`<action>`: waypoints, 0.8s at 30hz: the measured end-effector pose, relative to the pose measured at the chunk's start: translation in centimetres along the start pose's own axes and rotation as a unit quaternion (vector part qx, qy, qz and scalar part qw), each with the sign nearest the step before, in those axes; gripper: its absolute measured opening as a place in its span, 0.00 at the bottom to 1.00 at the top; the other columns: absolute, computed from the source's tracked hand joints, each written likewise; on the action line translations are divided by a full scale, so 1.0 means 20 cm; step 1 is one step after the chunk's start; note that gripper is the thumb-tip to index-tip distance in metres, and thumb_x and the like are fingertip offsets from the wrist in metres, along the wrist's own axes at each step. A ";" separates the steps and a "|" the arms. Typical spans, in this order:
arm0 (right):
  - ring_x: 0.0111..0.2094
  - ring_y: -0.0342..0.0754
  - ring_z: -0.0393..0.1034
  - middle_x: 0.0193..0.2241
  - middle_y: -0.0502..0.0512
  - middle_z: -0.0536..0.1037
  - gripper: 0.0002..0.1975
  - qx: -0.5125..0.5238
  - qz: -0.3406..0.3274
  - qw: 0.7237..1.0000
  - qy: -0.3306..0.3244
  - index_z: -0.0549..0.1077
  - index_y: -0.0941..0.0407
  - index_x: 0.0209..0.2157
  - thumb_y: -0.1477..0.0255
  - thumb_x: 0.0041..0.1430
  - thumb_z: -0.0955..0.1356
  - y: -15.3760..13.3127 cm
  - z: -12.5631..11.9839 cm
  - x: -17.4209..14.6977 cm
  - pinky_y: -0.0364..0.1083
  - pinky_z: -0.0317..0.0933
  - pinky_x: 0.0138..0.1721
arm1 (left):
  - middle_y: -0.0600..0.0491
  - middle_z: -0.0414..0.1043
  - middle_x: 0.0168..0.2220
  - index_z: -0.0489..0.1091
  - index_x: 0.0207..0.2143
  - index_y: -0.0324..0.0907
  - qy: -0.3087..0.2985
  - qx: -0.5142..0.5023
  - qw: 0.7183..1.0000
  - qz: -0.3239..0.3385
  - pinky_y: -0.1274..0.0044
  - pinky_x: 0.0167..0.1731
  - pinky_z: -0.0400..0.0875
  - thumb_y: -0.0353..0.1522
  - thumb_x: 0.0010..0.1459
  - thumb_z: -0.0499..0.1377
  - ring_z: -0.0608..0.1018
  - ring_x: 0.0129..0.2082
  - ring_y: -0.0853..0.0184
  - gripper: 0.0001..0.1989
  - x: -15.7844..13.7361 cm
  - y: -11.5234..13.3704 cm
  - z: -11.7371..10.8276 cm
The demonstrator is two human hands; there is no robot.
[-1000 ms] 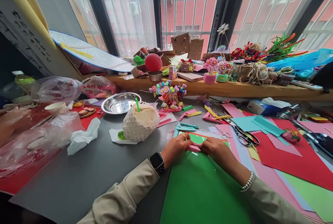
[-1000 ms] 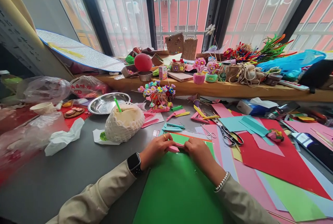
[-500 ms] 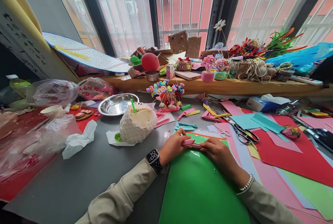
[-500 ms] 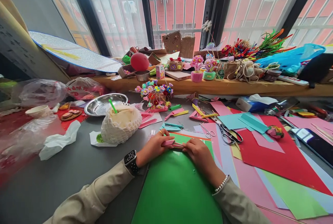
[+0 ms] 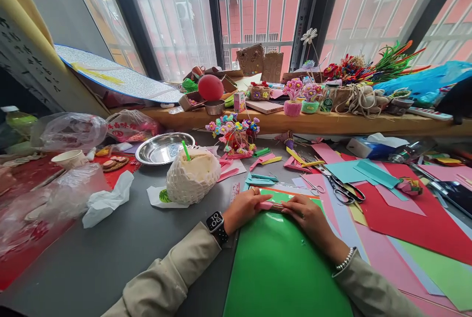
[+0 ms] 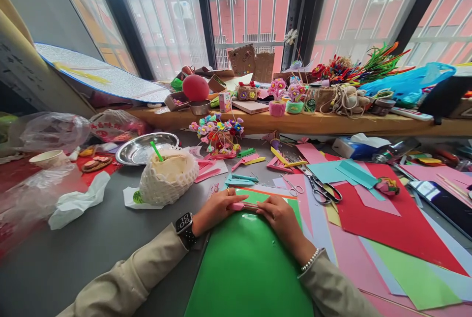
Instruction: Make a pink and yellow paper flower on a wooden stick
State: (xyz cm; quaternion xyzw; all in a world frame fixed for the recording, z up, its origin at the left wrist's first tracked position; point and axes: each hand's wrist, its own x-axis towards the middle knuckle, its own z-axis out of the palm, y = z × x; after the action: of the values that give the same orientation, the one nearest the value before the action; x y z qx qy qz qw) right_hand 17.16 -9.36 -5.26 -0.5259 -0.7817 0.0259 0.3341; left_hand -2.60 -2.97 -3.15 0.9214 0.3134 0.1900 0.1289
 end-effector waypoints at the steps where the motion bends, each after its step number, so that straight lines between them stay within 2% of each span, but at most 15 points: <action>1: 0.29 0.45 0.66 0.25 0.55 0.73 0.14 -0.020 -0.016 1.000 0.003 0.75 0.57 0.34 0.67 0.58 0.60 0.00 0.00 0.00 0.43 0.61 0.29 | 0.53 0.64 0.27 0.69 0.41 0.43 -0.016 0.036 0.999 0.024 0.81 0.27 0.60 0.31 0.56 0.49 0.66 0.26 0.73 0.13 -0.01 0.01 -0.01; 3: 0.28 0.45 0.65 0.24 0.55 0.73 0.14 -0.070 -0.054 0.996 0.015 0.74 0.57 0.34 0.69 0.59 0.58 -0.01 0.01 -0.01 0.44 0.60 0.29 | 0.52 0.64 0.27 0.69 0.41 0.43 -0.042 0.108 0.991 0.063 0.81 0.25 0.59 0.32 0.58 0.47 0.66 0.25 0.72 0.13 -0.02 0.03 -0.02; 6: 0.28 0.46 0.65 0.24 0.55 0.73 0.14 -0.131 -0.096 0.986 0.036 0.74 0.58 0.36 0.73 0.60 0.58 -0.02 0.02 -0.03 0.44 0.59 0.30 | 0.50 0.64 0.28 0.66 0.43 0.39 -0.058 0.193 0.976 0.081 0.81 0.23 0.58 0.31 0.60 0.42 0.65 0.24 0.72 0.16 -0.03 0.07 -0.04; 9: 0.29 0.46 0.65 0.25 0.56 0.73 0.14 -0.155 -0.100 0.982 0.044 0.73 0.59 0.37 0.74 0.60 0.58 -0.02 0.03 -0.04 0.45 0.59 0.31 | 0.49 0.64 0.29 0.65 0.44 0.37 -0.063 0.209 0.972 0.085 0.80 0.23 0.59 0.31 0.60 0.41 0.66 0.25 0.71 0.17 -0.04 0.08 -0.05; 14: 0.29 0.46 0.65 0.26 0.55 0.73 0.12 -0.137 -0.095 0.985 0.043 0.73 0.58 0.35 0.73 0.59 0.59 -0.02 0.03 -0.04 0.44 0.60 0.30 | 0.50 0.64 0.30 0.68 0.41 0.41 -0.053 0.110 0.991 0.059 0.80 0.27 0.61 0.31 0.58 0.46 0.67 0.28 0.71 0.14 -0.03 0.05 -0.04; 19: 0.28 0.45 0.65 0.26 0.55 0.73 0.12 -0.138 -0.099 0.984 0.051 0.73 0.58 0.36 0.72 0.59 0.59 -0.02 0.02 -0.04 0.44 0.60 0.30 | 0.51 0.64 0.31 0.69 0.41 0.39 -0.041 0.013 0.999 0.012 0.80 0.32 0.62 0.26 0.54 0.50 0.68 0.31 0.70 0.13 -0.01 0.02 -0.01; 24: 0.29 0.45 0.65 0.26 0.55 0.74 0.13 -0.135 -0.108 0.983 0.054 0.74 0.58 0.34 0.72 0.59 0.59 -0.03 0.01 -0.03 0.43 0.59 0.29 | 0.50 0.67 0.30 0.73 0.26 0.38 0.001 -0.112 0.992 -0.061 0.80 0.31 0.62 0.31 0.53 0.52 0.68 0.30 0.71 0.11 0.01 0.01 0.02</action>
State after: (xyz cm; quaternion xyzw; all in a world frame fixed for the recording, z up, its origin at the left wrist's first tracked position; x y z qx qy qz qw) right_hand 16.68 -10.14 -5.44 -0.4798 -0.8108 -0.1448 0.3024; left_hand -2.22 -3.07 -3.46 0.8802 0.3460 0.2166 0.2419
